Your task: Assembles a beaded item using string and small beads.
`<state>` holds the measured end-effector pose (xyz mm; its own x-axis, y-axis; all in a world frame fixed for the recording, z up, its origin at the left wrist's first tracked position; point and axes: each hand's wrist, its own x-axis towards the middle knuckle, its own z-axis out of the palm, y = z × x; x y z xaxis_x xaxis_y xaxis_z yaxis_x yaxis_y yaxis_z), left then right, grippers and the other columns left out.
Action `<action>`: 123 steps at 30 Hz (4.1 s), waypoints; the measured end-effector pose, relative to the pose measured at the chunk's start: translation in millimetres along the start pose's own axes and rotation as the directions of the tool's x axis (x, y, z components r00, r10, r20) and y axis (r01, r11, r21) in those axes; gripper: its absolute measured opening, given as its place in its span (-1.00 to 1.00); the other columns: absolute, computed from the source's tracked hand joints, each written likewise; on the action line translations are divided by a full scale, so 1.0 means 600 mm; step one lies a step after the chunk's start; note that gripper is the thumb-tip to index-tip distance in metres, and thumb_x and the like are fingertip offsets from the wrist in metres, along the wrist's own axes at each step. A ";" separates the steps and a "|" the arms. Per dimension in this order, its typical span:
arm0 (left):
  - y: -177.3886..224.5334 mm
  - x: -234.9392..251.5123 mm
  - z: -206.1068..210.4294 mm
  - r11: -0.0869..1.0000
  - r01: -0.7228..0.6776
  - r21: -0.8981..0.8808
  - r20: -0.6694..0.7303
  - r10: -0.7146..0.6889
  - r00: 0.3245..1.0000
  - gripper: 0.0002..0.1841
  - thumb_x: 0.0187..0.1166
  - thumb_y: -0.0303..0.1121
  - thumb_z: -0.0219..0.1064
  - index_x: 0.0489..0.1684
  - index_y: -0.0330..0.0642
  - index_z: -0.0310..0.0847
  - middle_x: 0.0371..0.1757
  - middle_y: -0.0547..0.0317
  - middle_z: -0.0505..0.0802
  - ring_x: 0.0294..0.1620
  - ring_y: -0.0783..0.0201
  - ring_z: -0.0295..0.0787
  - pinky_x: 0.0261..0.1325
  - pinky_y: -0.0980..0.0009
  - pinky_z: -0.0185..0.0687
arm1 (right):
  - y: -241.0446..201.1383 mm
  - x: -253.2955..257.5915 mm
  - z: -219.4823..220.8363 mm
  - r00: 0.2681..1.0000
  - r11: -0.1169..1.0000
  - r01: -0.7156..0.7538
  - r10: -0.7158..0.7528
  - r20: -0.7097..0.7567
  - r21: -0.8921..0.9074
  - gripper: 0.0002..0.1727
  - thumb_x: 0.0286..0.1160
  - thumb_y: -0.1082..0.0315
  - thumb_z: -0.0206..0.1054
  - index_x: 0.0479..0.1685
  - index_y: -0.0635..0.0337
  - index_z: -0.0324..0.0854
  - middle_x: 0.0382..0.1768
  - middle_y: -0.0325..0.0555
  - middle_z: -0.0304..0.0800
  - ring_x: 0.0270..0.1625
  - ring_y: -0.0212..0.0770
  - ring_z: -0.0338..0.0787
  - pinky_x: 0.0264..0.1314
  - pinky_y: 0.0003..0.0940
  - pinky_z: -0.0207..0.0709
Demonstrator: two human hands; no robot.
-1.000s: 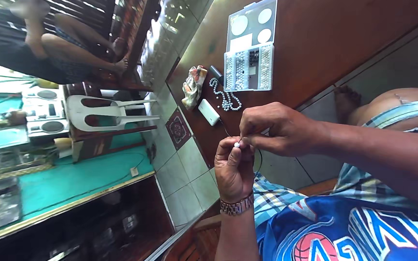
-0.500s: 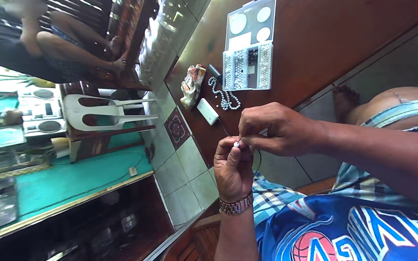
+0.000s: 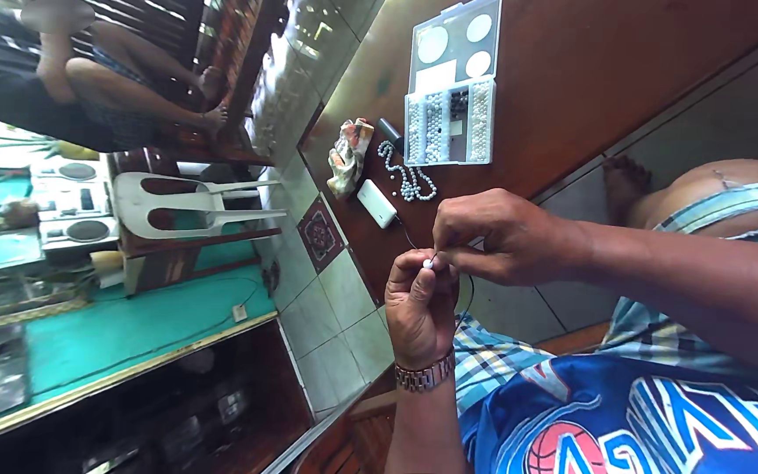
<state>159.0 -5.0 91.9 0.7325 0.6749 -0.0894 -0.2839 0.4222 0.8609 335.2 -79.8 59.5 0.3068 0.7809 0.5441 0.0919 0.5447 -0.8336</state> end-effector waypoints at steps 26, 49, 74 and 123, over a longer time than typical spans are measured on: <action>-0.007 -0.004 -0.007 1.000 -0.001 -0.008 0.009 0.001 1.000 -0.86 0.56 -0.48 0.43 -0.02 -0.25 0.79 -0.07 -0.05 0.88 -0.07 0.20 0.87 0.07 0.29 0.80 | 0.002 -0.002 0.003 1.000 0.999 0.011 -0.011 0.002 -0.033 -0.92 0.44 0.47 0.42 -0.39 0.21 0.74 -0.39 -0.27 0.72 -0.30 -0.51 0.70 -0.28 -0.62 0.63; -0.005 -0.003 -0.012 1.000 -0.001 0.010 0.019 0.001 1.000 -0.86 0.57 -0.48 0.41 -0.01 -0.25 0.79 -0.07 -0.05 0.88 -0.09 0.20 0.86 0.06 0.28 0.79 | 0.003 -0.002 0.004 1.000 1.000 0.013 -0.013 -0.013 -0.022 -0.96 0.40 0.50 0.43 -0.37 0.23 0.74 -0.38 -0.25 0.74 -0.29 -0.50 0.73 -0.25 -0.60 0.68; -0.009 -0.007 -0.016 1.000 0.017 -0.010 0.003 -0.017 1.000 -0.86 0.58 -0.48 0.40 -0.02 -0.28 0.79 -0.08 -0.07 0.88 -0.10 0.19 0.86 0.07 0.28 0.79 | 0.004 -0.003 0.005 1.000 0.998 0.028 -0.028 0.005 -0.047 -0.93 0.40 0.49 0.45 -0.41 0.21 0.74 -0.39 -0.27 0.72 -0.29 -0.49 0.70 -0.28 -0.59 0.62; -0.015 -0.007 -0.014 0.999 0.021 0.031 -0.076 -0.018 0.997 -0.85 0.54 -0.47 0.45 -0.04 -0.31 0.79 -0.13 -0.08 0.89 -0.14 0.19 0.89 0.06 0.26 0.82 | 0.016 -0.007 0.008 0.998 0.995 -0.007 0.012 0.059 -0.096 -0.94 0.47 0.45 0.46 -0.31 0.16 0.83 -0.27 -0.26 0.77 -0.18 -0.47 0.76 -0.15 -0.57 0.69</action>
<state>153.2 -6.5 80.2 0.6881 0.7113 -0.1432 -0.2490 0.4168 0.8742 330.2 -76.4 50.0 0.2518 0.8043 0.5383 0.1806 0.5074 -0.8426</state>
